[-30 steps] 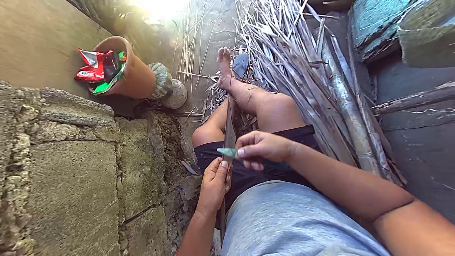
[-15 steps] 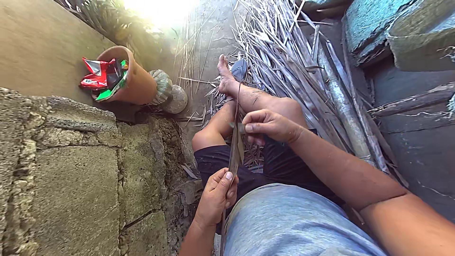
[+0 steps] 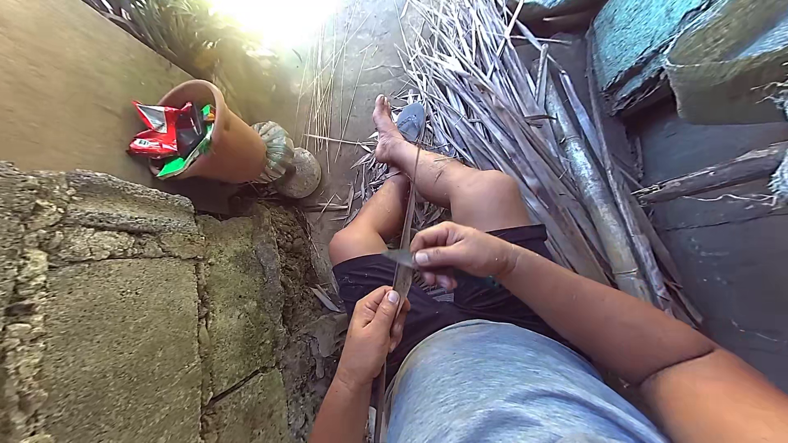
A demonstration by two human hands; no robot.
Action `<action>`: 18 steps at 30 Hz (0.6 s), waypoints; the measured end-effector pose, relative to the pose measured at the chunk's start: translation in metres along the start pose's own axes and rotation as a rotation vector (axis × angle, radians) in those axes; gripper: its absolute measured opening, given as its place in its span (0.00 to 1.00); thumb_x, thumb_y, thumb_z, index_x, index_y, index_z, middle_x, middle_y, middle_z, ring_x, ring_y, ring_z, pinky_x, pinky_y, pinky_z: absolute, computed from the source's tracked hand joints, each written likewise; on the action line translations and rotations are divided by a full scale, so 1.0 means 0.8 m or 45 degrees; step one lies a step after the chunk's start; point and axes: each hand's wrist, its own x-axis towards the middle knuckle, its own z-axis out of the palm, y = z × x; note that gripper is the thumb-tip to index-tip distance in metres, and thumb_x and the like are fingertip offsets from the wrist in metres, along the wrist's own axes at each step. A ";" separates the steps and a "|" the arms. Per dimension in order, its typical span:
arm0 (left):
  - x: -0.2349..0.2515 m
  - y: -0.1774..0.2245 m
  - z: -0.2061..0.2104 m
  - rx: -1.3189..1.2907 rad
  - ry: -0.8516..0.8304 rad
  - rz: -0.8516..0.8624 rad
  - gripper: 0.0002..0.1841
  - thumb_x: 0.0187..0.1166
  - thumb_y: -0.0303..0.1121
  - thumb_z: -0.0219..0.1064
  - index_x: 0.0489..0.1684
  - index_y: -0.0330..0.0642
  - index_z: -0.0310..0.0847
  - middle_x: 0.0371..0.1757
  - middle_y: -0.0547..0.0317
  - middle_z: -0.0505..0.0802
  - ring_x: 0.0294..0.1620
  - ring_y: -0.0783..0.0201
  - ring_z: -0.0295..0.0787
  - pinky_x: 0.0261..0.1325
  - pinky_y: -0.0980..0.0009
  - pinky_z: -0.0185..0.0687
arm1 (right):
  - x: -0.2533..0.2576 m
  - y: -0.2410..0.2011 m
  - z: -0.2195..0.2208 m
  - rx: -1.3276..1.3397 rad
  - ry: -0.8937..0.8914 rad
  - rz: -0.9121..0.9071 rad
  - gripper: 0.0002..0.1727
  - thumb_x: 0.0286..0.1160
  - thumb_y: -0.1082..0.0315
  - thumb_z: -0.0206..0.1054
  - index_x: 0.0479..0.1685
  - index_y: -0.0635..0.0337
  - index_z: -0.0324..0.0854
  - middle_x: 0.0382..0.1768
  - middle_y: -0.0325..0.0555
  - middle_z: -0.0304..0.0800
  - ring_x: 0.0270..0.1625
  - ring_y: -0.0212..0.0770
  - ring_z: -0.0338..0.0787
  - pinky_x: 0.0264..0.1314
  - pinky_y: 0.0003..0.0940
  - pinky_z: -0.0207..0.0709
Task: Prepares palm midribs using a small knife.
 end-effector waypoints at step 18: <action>-0.014 -0.010 -0.008 -0.314 -0.215 -0.132 0.20 0.93 0.43 0.52 0.39 0.38 0.85 0.13 0.70 0.73 0.09 0.79 0.66 0.13 0.83 0.63 | 0.016 -0.043 -0.064 0.022 0.472 -0.271 0.12 0.89 0.66 0.54 0.54 0.60 0.81 0.28 0.45 0.90 0.18 0.31 0.83 0.19 0.24 0.78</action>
